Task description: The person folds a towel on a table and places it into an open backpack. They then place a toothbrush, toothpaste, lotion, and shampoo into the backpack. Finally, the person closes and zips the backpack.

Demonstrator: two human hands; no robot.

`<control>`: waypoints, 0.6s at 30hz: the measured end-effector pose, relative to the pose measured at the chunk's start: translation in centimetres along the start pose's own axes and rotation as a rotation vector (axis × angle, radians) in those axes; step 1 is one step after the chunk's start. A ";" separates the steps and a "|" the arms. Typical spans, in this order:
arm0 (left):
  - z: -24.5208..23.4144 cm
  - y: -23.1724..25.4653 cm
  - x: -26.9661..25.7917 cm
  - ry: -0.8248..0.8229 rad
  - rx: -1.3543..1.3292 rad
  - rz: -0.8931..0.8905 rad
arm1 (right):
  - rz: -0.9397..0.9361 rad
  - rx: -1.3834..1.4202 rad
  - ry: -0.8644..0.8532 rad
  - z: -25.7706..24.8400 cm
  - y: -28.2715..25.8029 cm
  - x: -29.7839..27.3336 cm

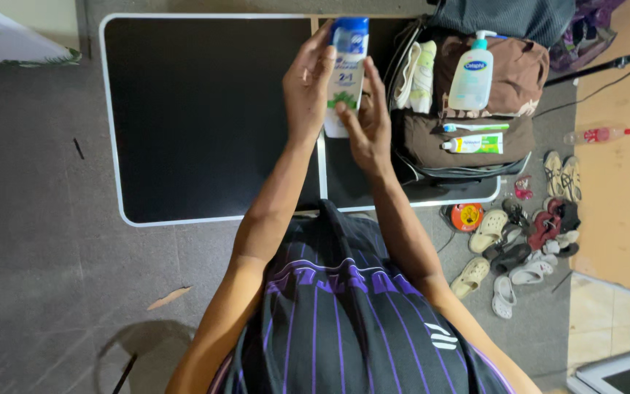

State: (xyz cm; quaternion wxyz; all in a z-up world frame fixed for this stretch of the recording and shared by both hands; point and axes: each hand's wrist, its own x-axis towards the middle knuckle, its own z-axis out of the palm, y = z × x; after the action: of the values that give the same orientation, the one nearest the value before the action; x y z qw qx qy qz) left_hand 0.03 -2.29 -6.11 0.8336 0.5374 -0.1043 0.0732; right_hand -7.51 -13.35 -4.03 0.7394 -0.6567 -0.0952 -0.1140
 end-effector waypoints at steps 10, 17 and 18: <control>8.2 -1.6 -3.1 -0.148 0.024 -0.122 | 0.013 0.123 0.134 -9.4 -2.4 0.0; 18.8 -7.7 -4.7 -0.160 0.049 -0.104 | 0.039 0.102 0.148 -22.1 -2.6 -1.3; 20.5 -8.8 -5.0 -0.168 0.040 -0.108 | 0.040 0.080 0.140 -24.2 -2.6 -1.6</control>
State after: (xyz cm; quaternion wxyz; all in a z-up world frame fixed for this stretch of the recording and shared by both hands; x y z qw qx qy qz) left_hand -4.67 -24.59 -6.90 0.8139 0.5629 -0.1432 -0.0152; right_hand -9.98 -37.61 -4.93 0.7721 -0.6188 -0.0344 -0.1409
